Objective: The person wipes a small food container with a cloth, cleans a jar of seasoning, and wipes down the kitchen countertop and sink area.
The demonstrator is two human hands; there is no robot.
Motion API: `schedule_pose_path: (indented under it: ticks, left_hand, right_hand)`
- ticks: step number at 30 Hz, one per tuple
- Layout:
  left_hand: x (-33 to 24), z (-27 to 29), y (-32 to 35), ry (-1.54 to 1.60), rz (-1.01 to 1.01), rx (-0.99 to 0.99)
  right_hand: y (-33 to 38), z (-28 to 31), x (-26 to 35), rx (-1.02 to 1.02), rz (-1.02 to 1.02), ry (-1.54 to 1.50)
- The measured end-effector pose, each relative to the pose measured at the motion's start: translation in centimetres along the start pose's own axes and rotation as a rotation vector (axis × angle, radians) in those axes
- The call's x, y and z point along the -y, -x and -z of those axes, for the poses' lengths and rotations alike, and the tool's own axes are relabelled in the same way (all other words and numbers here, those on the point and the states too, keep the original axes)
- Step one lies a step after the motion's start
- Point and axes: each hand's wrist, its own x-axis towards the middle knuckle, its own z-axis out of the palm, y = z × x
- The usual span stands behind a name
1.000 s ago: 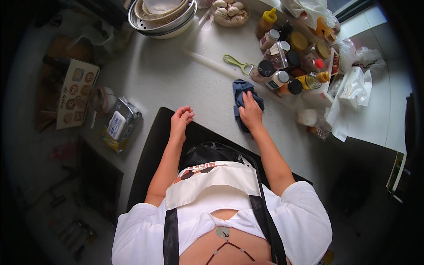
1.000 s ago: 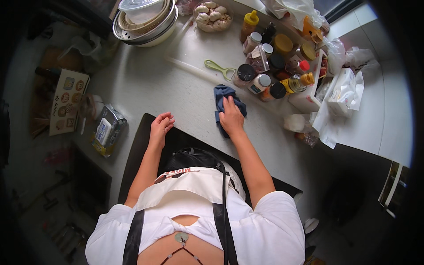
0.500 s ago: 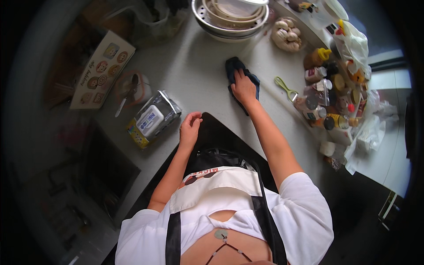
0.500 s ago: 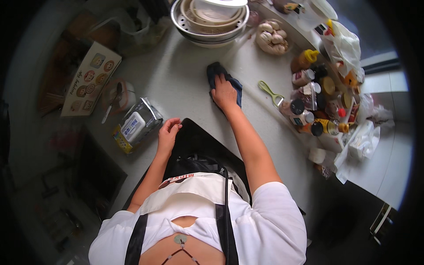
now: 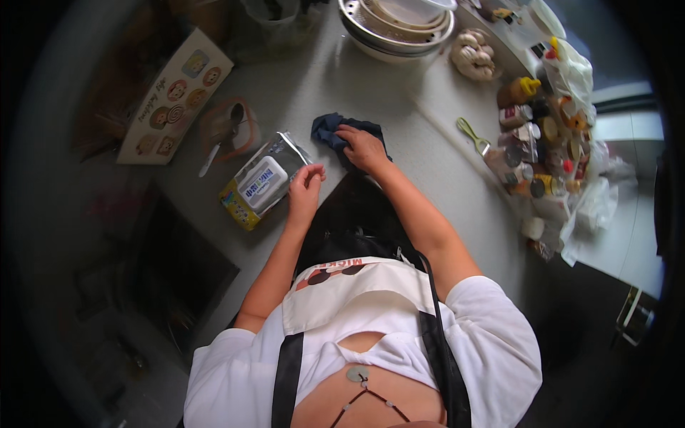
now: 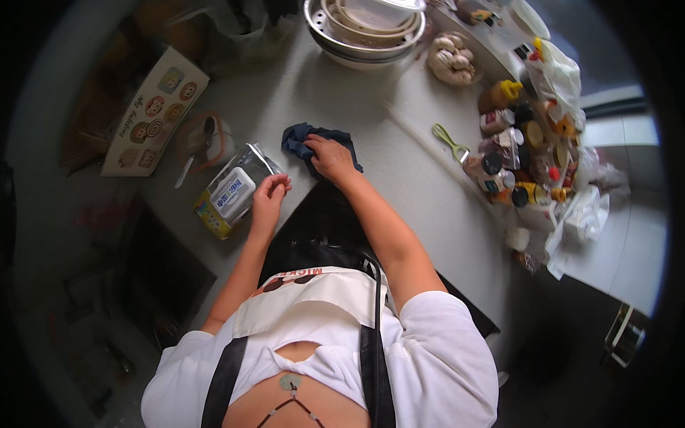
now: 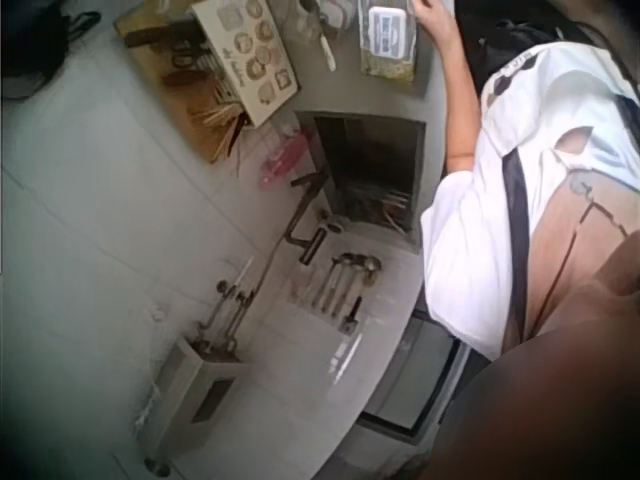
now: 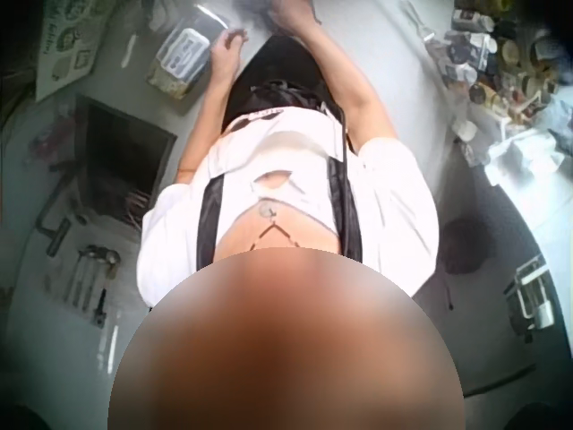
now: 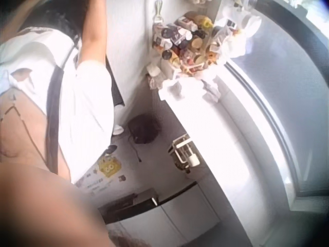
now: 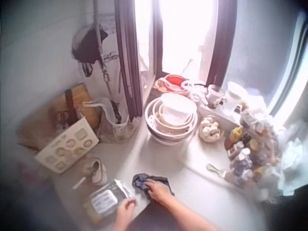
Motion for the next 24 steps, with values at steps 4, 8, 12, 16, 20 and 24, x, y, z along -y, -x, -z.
schedule_pose_path:
  ticks: [4,8,12,16,20,24]
  left_hand:
    - [-0.2,-2.4,-1.2,-0.023,-0.011,0.059]
    - [1.6,-4.9,-2.0,-0.070,0.016,0.187]
    - [1.6,-7.2,-1.8,-0.023,0.085,0.295]
    - [1.5,-8.0,-1.7,-0.009,0.095,0.329]
    - [1.8,-7.2,-1.7,-0.016,0.105,0.317]
    - [1.6,-6.2,-1.6,-0.020,0.137,0.262]
  right_hand:
    - [5.2,2.8,-1.3,-0.139,-0.265,-0.445]
    - [13.4,8.0,-2.2,-0.490,-0.448,-0.868]
    - [24.8,11.6,-5.4,-0.892,-0.722,-1.023]
    - [35.0,9.5,-11.6,-0.992,-1.047,-0.528]
    - [34.3,5.4,-13.0,-0.715,-1.090,0.108]
    - [24.5,4.2,-8.8,-0.567,-0.837,-0.015]
